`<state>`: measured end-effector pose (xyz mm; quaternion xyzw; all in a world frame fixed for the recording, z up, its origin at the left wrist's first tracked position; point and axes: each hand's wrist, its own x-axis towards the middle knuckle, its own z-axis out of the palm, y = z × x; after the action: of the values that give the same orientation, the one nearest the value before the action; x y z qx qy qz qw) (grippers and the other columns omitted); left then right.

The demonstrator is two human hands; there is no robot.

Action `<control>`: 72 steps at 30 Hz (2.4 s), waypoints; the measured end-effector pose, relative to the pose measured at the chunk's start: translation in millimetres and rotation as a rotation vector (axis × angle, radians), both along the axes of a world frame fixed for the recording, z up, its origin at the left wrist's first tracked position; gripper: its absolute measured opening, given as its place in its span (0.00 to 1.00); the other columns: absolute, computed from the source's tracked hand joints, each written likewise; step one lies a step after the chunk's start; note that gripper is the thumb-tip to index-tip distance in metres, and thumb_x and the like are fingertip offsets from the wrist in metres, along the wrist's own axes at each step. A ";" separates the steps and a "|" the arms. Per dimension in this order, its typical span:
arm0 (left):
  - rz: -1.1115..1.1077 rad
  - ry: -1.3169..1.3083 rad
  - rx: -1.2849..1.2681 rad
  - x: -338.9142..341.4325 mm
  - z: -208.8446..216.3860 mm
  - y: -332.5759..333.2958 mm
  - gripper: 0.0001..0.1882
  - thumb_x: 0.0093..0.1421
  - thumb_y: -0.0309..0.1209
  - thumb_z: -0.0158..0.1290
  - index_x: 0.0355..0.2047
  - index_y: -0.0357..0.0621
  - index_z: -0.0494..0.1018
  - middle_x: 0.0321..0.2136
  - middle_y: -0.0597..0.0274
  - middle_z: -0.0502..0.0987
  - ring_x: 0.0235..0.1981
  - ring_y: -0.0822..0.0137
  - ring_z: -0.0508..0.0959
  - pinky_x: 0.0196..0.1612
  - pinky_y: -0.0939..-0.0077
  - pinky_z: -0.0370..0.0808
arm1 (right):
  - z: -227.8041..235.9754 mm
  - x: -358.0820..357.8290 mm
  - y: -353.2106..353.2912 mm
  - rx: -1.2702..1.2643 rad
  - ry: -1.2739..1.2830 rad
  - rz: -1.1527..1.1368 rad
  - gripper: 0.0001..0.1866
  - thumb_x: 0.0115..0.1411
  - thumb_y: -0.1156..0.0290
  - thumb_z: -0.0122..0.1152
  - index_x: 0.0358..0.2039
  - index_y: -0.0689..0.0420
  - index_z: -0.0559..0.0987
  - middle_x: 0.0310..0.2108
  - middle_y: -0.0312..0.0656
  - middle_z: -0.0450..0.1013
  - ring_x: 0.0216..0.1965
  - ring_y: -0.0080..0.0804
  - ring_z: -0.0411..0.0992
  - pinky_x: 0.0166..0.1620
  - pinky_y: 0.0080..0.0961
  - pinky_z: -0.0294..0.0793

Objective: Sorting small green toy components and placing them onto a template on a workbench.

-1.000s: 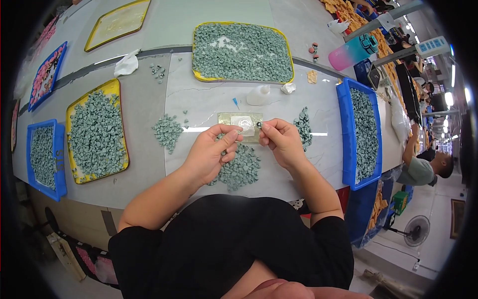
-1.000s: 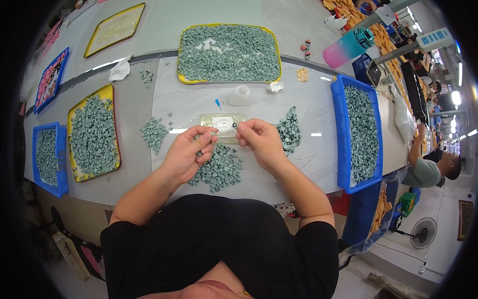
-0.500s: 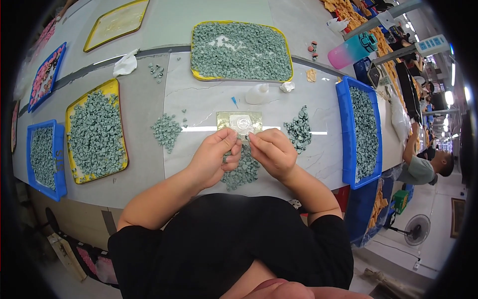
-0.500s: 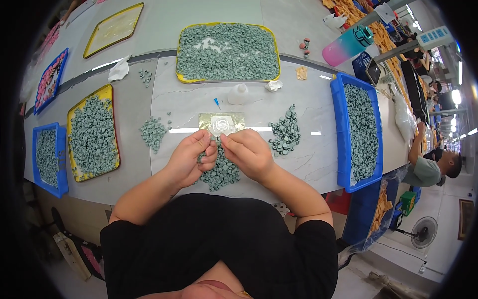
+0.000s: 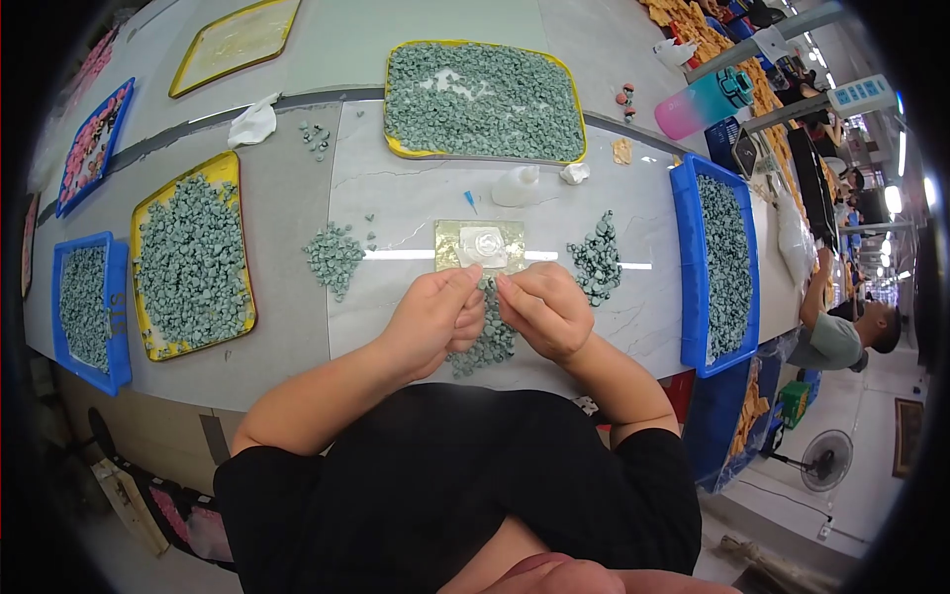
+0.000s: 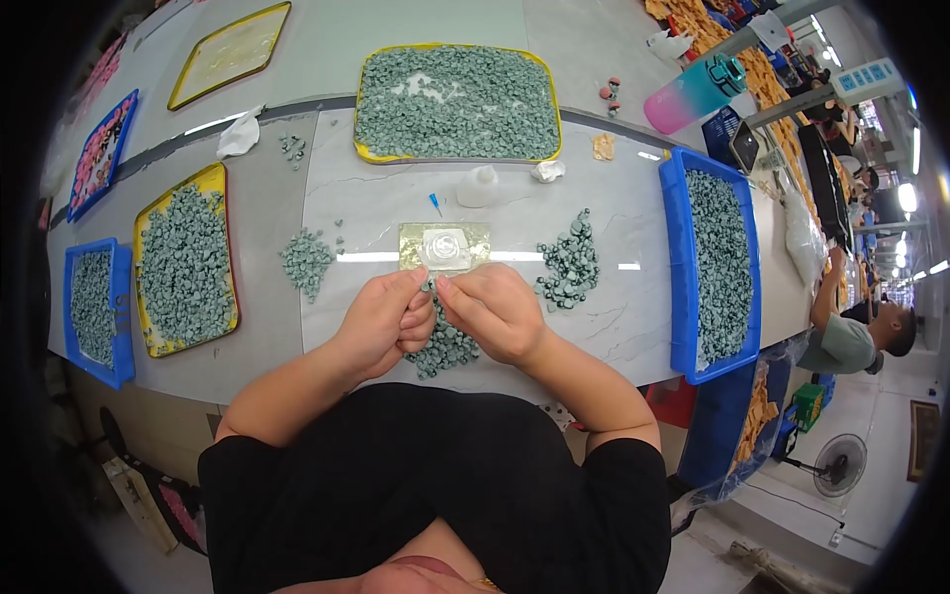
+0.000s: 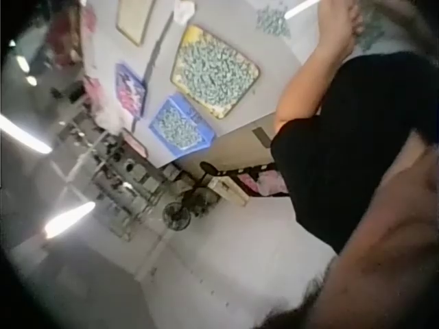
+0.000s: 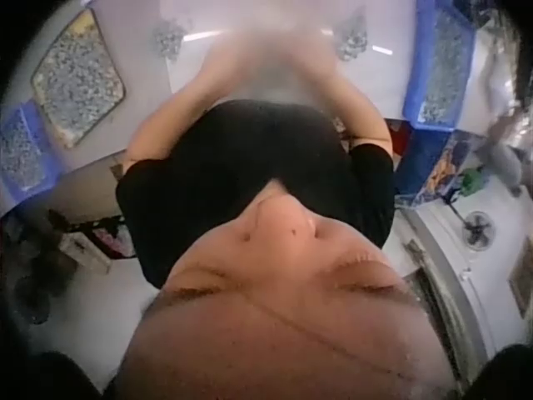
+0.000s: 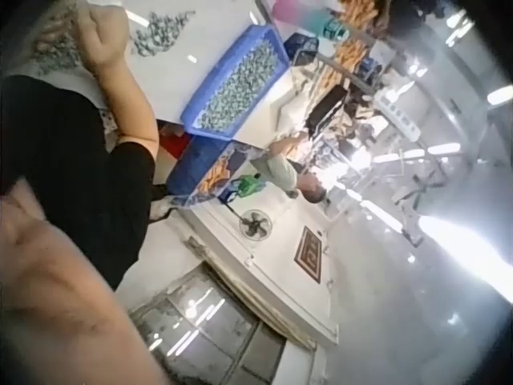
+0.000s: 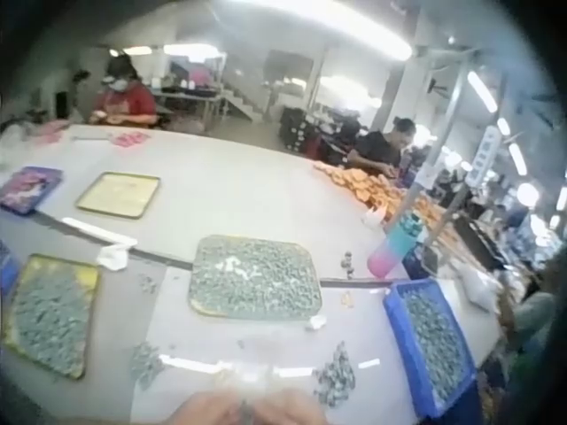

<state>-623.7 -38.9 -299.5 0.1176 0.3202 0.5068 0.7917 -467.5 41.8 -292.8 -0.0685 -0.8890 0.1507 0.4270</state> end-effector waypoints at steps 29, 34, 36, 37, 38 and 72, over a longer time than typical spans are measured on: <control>0.335 0.853 0.329 9.7 -1.5 -19.7 0.15 0.63 0.34 0.44 0.24 0.35 0.68 0.14 0.63 0.67 0.19 0.77 0.65 0.23 0.78 0.64 | -8.8 -12.4 -18.6 -0.182 0.067 0.015 0.14 0.40 0.88 0.62 0.32 0.68 0.76 0.28 0.46 0.71 0.25 0.35 0.71 0.28 0.25 0.71; 0.361 1.017 0.442 8.6 2.0 -14.7 0.15 0.62 0.34 0.45 0.23 0.35 0.68 0.14 0.59 0.67 0.18 0.75 0.64 0.22 0.77 0.64 | -3.2 -5.9 -14.1 -0.161 -0.027 0.015 0.15 0.42 0.86 0.62 0.34 0.65 0.77 0.28 0.45 0.73 0.26 0.35 0.72 0.29 0.23 0.72; 0.225 0.860 0.267 5.6 -1.7 -14.9 0.17 0.62 0.36 0.45 0.22 0.35 0.68 0.14 0.58 0.66 0.18 0.74 0.63 0.22 0.76 0.63 | 16.3 0.8 2.0 -0.302 -0.171 0.072 0.13 0.45 0.84 0.61 0.34 0.64 0.77 0.29 0.45 0.73 0.27 0.36 0.72 0.31 0.24 0.72; 0.226 0.860 0.268 3.6 -1.7 -14.0 0.17 0.62 0.36 0.45 0.22 0.35 0.68 0.14 0.58 0.66 0.18 0.74 0.63 0.22 0.76 0.63 | 24.2 6.5 12.2 -0.442 -0.316 0.121 0.11 0.47 0.81 0.60 0.34 0.62 0.78 0.31 0.45 0.74 0.28 0.37 0.73 0.32 0.25 0.73; 0.086 0.888 0.293 1.8 -1.5 -12.2 0.18 0.63 0.37 0.44 0.21 0.37 0.67 0.14 0.65 0.65 0.17 0.77 0.62 0.22 0.79 0.62 | 23.7 14.3 21.6 -0.442 -0.314 0.117 0.11 0.47 0.81 0.60 0.34 0.62 0.78 0.31 0.45 0.74 0.28 0.37 0.73 0.32 0.25 0.73; 0.094 0.023 0.056 -6.8 18.5 -17.8 0.14 0.63 0.29 0.42 0.45 0.30 0.67 0.28 0.66 0.65 0.24 0.78 0.61 0.22 0.87 0.59 | -12.2 14.7 11.0 -0.049 -0.455 -0.309 0.07 0.47 0.76 0.61 0.28 0.60 0.76 0.26 0.42 0.71 0.29 0.38 0.71 0.32 0.30 0.72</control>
<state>-630.5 -56.7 -281.1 0.1305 0.3199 0.5507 0.7599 -452.8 52.8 -305.0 -0.2456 -0.9371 0.0859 0.2327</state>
